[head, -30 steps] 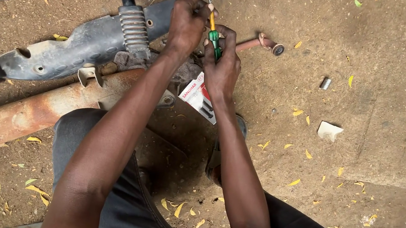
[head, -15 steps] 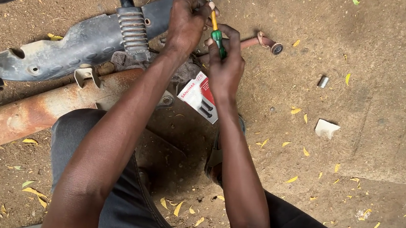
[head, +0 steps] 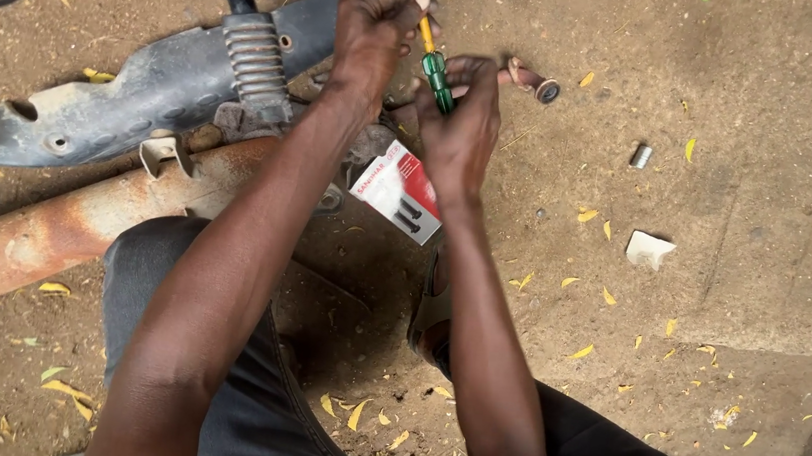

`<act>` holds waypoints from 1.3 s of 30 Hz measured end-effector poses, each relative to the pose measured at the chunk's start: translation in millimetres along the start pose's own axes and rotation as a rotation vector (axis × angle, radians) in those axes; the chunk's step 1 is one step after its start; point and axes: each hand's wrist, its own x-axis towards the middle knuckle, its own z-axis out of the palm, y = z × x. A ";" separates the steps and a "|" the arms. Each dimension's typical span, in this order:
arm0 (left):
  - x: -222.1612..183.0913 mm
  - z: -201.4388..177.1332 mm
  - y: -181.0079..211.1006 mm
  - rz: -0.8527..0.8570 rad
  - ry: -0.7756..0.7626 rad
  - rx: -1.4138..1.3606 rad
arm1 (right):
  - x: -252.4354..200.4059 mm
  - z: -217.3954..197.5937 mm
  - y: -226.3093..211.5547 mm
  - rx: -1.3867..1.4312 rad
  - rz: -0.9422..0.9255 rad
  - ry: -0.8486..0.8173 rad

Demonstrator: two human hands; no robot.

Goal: The recorder is repairing and adjusting the engine cover and kickstand components of a moped using tools.

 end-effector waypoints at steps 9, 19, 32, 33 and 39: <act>-24.1 4.8 33.8 -0.217 -0.168 -0.167 | 14.1 -16.5 -19.6 0.575 0.721 -0.014; -15.1 6.1 7.2 -0.013 0.041 -0.031 | -1.8 -7.5 -5.3 -0.132 0.105 0.149; -15.6 10.2 -1.7 -0.010 0.040 -0.042 | -15.1 1.1 -23.2 -0.335 -0.086 0.150; -21.5 6.8 13.1 -0.011 0.037 -0.036 | -10.5 0.1 -22.5 -0.331 -0.081 0.154; -36.6 3.6 19.6 -0.195 -0.214 -0.283 | 3.4 -14.3 -25.9 0.708 0.830 -0.158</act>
